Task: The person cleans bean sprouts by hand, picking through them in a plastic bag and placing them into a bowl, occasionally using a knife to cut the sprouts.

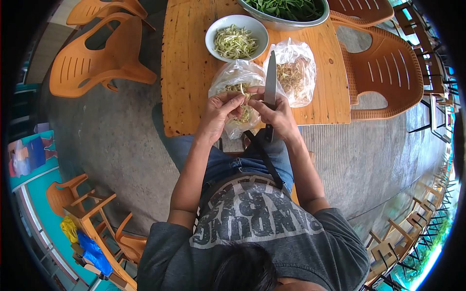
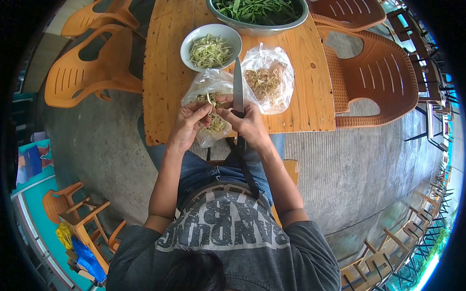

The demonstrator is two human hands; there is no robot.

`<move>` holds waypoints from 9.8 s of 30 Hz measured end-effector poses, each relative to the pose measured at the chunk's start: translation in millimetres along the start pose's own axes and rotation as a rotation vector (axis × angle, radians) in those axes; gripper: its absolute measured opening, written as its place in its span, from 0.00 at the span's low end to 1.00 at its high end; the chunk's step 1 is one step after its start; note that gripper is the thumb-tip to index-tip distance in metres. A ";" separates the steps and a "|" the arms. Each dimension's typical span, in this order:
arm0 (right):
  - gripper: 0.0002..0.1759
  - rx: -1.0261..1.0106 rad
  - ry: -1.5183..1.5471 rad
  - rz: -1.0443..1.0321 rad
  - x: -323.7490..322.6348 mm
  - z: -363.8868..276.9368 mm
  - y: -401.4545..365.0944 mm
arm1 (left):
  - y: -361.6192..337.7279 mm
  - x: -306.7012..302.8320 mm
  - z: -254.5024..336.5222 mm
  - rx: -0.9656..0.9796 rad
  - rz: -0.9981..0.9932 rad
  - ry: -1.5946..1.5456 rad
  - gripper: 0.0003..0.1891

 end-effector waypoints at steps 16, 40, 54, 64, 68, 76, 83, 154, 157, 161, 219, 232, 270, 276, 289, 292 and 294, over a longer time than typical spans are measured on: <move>0.08 -0.251 -0.203 0.160 0.4 1.3 -1.9 | -0.6 4.5 3.9 0.104 0.061 0.072 0.08; 0.08 -0.013 0.025 0.120 7.3 -10.1 -14.2 | -1.6 2.7 2.1 0.182 0.146 -0.018 0.08; 0.22 -0.251 -0.364 0.073 -8.5 -21.1 -9.6 | -9.5 8.8 20.2 0.201 0.215 -0.112 0.07; 0.28 -0.573 -0.520 0.215 -32.7 -54.3 -35.6 | -0.3 66.4 -7.5 -0.177 -0.011 -0.336 0.07; 0.26 -0.690 -0.576 0.308 -49.6 -62.1 -32.9 | 5.7 82.5 -13.9 -0.190 -0.014 -0.265 0.06; 0.22 -0.619 -0.517 0.340 -70.5 -56.5 -29.9 | 6.7 100.1 -27.1 -0.179 -0.035 -0.153 0.05; 0.16 -0.452 -0.547 0.334 -76.7 -47.6 -27.5 | 6.6 102.0 -35.7 -0.152 -0.044 -0.062 0.04; 0.22 -0.443 -0.251 0.067 -10.1 -26.6 -21.0 | -25.0 20.2 -8.8 -0.007 0.179 -0.171 0.09; 0.28 -0.247 -0.025 0.046 -27.6 -35.5 -23.1 | -20.7 36.2 -7.3 0.023 0.150 -0.115 0.09; 0.25 -0.127 -0.118 -0.037 -47.8 -39.4 -23.2 | -11.2 64.1 -9.0 0.064 0.110 -0.021 0.10; 0.13 -0.540 -0.937 0.109 21.5 -23.2 4.4 | -71.9 -9.5 -30.2 -0.203 0.095 -0.365 0.10; 0.12 -0.422 -0.871 0.066 36.2 -25.4 1.8 | -75.1 -9.7 -27.3 -0.166 0.105 -0.347 0.11; 0.18 -0.179 -0.119 -0.030 -73.8 -46.5 -14.2 | -0.1 97.7 -3.8 0.134 -0.026 0.197 0.07; 0.14 -0.214 -0.208 0.045 -81.6 -38.4 -8.9 | -0.4 107.0 -8.4 0.255 -0.077 0.220 0.04; 0.12 -0.445 -1.053 0.358 -99.6 -57.2 18.2 | -79.0 59.0 -53.3 -0.435 -0.159 -0.201 0.12; 0.16 -0.494 -1.176 0.422 -98.3 -59.1 20.4 | -86.4 39.7 -41.5 -0.424 -0.157 -0.306 0.12; 0.12 -0.510 -1.154 0.429 -87.2 -63.2 18.0 | -85.1 26.4 -34.3 -0.362 -0.146 -0.297 0.14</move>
Point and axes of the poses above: each hand's wrist, its own y-axis towards the middle knuckle, its own x-axis out of the palm, z = x × y, the point moved 7 cm from there along y, towards the middle knuckle, and after that the axes turned 15 degrees about z, right-handed, at the moved point
